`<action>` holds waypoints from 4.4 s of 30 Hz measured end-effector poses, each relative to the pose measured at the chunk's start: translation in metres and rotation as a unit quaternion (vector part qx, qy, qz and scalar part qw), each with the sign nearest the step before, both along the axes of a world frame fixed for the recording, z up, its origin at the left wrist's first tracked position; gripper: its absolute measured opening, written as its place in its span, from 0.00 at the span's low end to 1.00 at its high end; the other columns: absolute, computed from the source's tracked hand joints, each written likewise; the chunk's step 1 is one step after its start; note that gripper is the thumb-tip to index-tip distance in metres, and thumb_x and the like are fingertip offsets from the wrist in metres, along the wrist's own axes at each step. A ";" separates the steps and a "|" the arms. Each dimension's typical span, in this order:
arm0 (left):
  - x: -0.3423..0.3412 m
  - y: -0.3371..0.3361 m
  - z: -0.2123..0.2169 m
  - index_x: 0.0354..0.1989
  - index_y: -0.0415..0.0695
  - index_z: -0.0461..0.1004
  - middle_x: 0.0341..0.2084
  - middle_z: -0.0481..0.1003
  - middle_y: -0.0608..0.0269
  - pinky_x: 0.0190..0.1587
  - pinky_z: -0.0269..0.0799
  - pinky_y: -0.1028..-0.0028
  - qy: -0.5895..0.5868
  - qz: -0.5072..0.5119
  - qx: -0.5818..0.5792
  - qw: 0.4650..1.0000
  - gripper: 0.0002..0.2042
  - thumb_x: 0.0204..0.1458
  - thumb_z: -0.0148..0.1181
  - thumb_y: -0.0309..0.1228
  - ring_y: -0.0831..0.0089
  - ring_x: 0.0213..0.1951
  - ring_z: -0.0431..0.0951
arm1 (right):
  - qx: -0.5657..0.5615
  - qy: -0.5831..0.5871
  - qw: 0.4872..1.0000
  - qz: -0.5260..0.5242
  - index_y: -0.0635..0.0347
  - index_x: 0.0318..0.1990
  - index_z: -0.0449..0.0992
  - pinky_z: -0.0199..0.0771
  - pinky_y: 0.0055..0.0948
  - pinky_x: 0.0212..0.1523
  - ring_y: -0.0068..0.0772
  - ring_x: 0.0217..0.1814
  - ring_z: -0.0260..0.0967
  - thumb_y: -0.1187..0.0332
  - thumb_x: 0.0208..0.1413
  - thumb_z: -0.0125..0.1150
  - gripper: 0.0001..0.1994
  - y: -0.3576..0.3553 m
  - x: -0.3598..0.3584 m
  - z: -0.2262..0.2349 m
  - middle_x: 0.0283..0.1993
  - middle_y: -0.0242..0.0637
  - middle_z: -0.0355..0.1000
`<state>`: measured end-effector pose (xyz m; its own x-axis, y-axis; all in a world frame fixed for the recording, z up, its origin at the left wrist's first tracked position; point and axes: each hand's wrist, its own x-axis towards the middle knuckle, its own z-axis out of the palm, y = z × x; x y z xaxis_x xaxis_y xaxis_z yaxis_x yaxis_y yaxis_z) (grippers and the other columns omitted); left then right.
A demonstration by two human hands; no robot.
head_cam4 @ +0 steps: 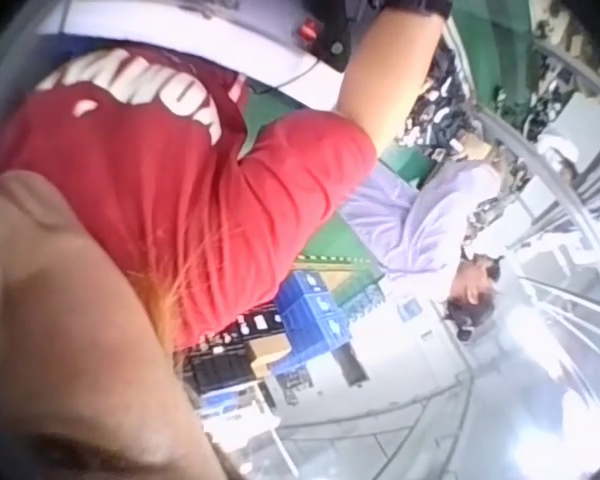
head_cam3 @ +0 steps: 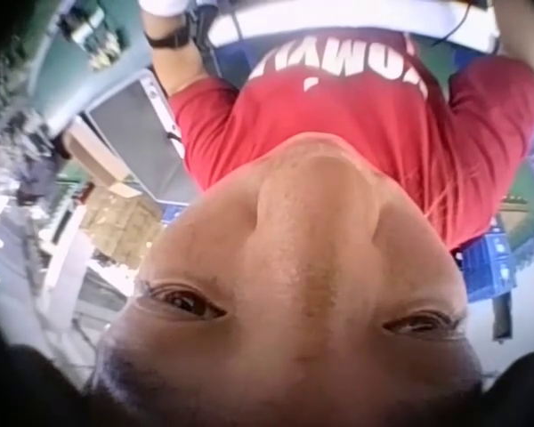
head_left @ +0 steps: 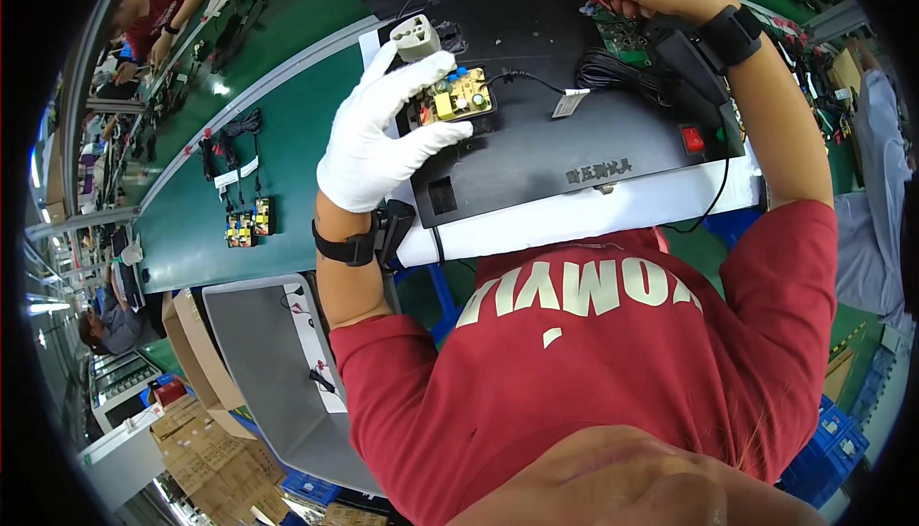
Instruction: The person tests electronic components by placing a circuit board onto a testing jig, connecting a wire, and plugging a power adapter into a socket. They then press a button to run the test before disconnecting the components and placing the adapter into a storage bin.
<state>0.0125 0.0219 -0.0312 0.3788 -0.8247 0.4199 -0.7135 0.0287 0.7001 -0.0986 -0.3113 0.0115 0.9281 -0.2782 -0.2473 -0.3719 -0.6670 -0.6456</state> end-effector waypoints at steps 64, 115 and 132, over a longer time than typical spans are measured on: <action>0.220 0.050 0.008 0.40 0.41 0.76 0.32 0.79 0.55 0.42 0.72 0.65 -0.049 0.582 0.131 0.801 0.22 0.47 0.65 0.49 0.62 0.35 0.78 | 0.052 -0.419 0.866 0.266 0.65 0.62 0.62 0.75 0.31 0.42 0.33 0.43 0.74 0.66 0.54 0.61 0.29 0.125 0.065 0.054 0.42 0.50 0.74; -0.095 -0.046 0.032 0.45 0.44 0.76 0.38 0.74 0.54 0.42 0.70 0.66 -0.235 -0.003 0.262 0.936 0.16 0.46 0.66 0.31 0.57 0.39 0.75 | -0.225 -0.028 0.974 -0.021 0.63 0.34 0.77 0.70 0.41 0.27 0.47 0.23 0.73 0.63 0.49 0.65 0.12 0.051 -0.245 -0.043 0.21 0.44 0.74; -0.094 0.003 0.058 0.44 0.46 0.74 0.37 0.72 0.51 0.37 0.73 0.63 -0.310 -0.069 0.139 0.938 0.16 0.43 0.61 0.26 0.54 0.38 0.76 | 0.223 -0.645 0.718 -0.138 0.70 0.48 0.71 0.78 0.37 0.47 0.41 0.43 0.74 0.83 0.60 0.49 0.11 0.051 -0.242 -0.037 0.46 0.53 0.73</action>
